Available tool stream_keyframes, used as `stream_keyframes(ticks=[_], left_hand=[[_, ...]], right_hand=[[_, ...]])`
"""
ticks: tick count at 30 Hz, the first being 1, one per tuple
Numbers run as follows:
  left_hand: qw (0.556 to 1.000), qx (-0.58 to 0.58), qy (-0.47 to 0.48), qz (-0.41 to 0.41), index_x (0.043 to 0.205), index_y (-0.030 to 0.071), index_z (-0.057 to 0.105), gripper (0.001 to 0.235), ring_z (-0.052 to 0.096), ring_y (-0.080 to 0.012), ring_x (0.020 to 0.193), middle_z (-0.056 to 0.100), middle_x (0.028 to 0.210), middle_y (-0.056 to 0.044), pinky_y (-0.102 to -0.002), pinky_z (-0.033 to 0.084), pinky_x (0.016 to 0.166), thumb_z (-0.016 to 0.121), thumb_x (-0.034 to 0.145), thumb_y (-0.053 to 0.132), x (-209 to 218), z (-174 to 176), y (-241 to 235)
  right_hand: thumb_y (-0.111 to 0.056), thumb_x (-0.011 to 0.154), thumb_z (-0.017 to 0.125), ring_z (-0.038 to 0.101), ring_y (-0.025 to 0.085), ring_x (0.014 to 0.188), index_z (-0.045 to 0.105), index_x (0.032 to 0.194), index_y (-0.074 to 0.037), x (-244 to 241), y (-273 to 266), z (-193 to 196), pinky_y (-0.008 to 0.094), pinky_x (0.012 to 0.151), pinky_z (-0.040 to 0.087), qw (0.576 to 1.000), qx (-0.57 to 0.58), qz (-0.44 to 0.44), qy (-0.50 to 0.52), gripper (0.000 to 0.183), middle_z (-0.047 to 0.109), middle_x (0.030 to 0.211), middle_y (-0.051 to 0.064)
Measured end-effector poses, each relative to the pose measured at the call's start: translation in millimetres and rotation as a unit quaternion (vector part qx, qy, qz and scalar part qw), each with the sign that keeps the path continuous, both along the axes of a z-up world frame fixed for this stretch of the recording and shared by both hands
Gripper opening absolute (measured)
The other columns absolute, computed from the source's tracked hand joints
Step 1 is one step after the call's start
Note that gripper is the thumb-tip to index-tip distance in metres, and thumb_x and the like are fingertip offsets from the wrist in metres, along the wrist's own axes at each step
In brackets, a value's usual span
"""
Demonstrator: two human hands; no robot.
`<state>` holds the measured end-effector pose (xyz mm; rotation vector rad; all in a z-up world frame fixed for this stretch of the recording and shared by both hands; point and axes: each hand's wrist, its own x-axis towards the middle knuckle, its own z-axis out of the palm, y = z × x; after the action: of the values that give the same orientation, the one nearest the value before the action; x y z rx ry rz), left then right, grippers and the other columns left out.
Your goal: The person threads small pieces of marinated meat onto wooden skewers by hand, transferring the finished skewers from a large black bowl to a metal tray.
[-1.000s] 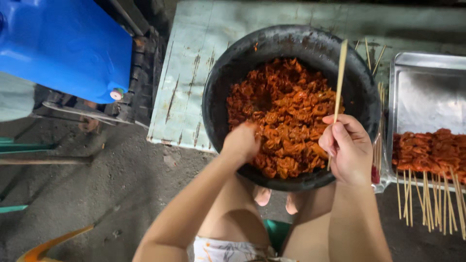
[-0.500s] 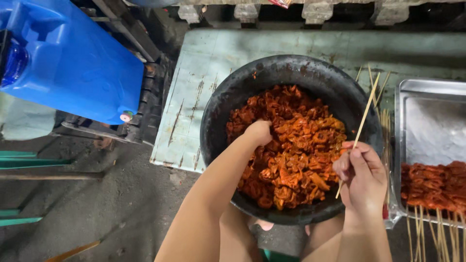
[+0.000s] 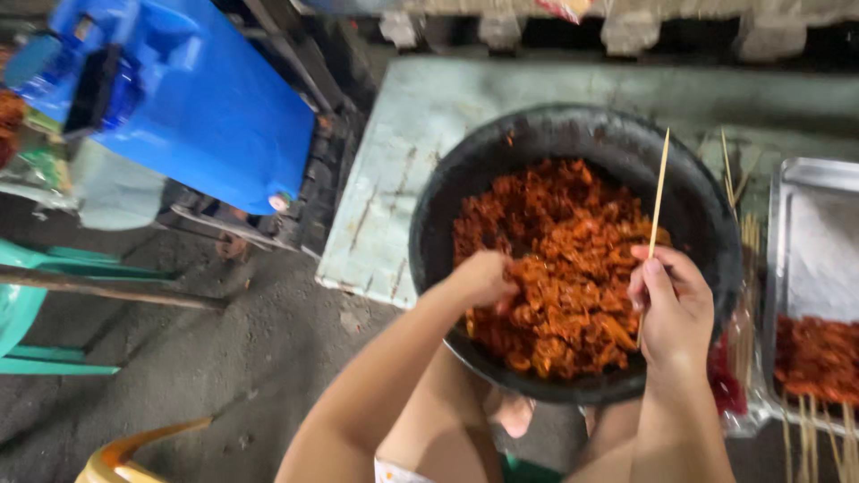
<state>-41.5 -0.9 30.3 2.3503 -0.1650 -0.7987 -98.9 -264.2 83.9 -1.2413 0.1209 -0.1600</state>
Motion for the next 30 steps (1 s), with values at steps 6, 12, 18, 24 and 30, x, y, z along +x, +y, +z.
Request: stream_keyframes(ticks=[6,12,18,24,30], left_hand=[[0.979,-0.132,-0.004,0.154,0.129,0.009,0.064,0.040,0.074,-0.0283,0.079,0.076,0.095,-0.022,-0.040,0.061,0.074,0.069,0.092,0.023,-44,50,-1],[0.908,-0.201,-0.312,0.195,0.107,-0.002,0.071,0.028,0.069,-0.0240,0.093,0.071,0.103,-0.017,-0.034,0.055,0.083,0.077,0.085,0.016,-57,19,-10],[0.841,-0.430,-0.122,0.306,0.107,0.001,0.069,0.017,0.064,-0.0114,0.088,0.073,0.103,-0.007,-0.027,0.053,0.079,0.072,0.091,0.006,-47,18,-11],[0.778,-0.535,-0.064,0.323,0.116,0.002,0.070,0.019,0.065,-0.0107,0.094,0.072,0.106,-0.005,-0.025,0.054,0.082,0.071,0.097,0.006,-41,27,-5],[0.710,-0.611,0.010,0.349,0.116,0.003,0.066,0.019,0.069,-0.0158,0.094,0.074,0.108,-0.009,-0.030,0.058,0.083,0.068,0.098,0.008,-36,31,-3]], right_hand=[[-0.008,0.110,0.055,0.048,0.011,0.063,0.065,0.120,0.004,2,4,-6,0.024,0.057,0.036,1.000,-0.018,0.022,0.002,0.018,0.057,0.077,0.005],[-0.008,0.108,0.057,0.050,0.010,0.067,0.066,0.121,0.004,-3,5,-6,0.023,0.059,0.038,0.998,-0.033,0.052,0.010,0.020,0.059,0.079,0.005],[-0.011,0.105,0.060,0.055,0.006,0.072,0.070,0.120,0.000,-15,-2,7,0.021,0.066,0.047,0.980,-0.169,0.105,0.013,0.021,0.062,0.083,-0.001],[-0.014,0.102,0.064,0.065,0.010,0.078,0.073,0.122,-0.004,-27,-11,27,0.026,0.069,0.050,0.925,-0.355,0.130,0.044,0.024,0.071,0.088,0.004],[-0.017,0.098,0.066,0.074,0.012,0.083,0.074,0.120,-0.008,-27,-10,38,0.026,0.074,0.055,0.909,-0.384,0.150,0.064,0.025,0.078,0.091,0.006]])
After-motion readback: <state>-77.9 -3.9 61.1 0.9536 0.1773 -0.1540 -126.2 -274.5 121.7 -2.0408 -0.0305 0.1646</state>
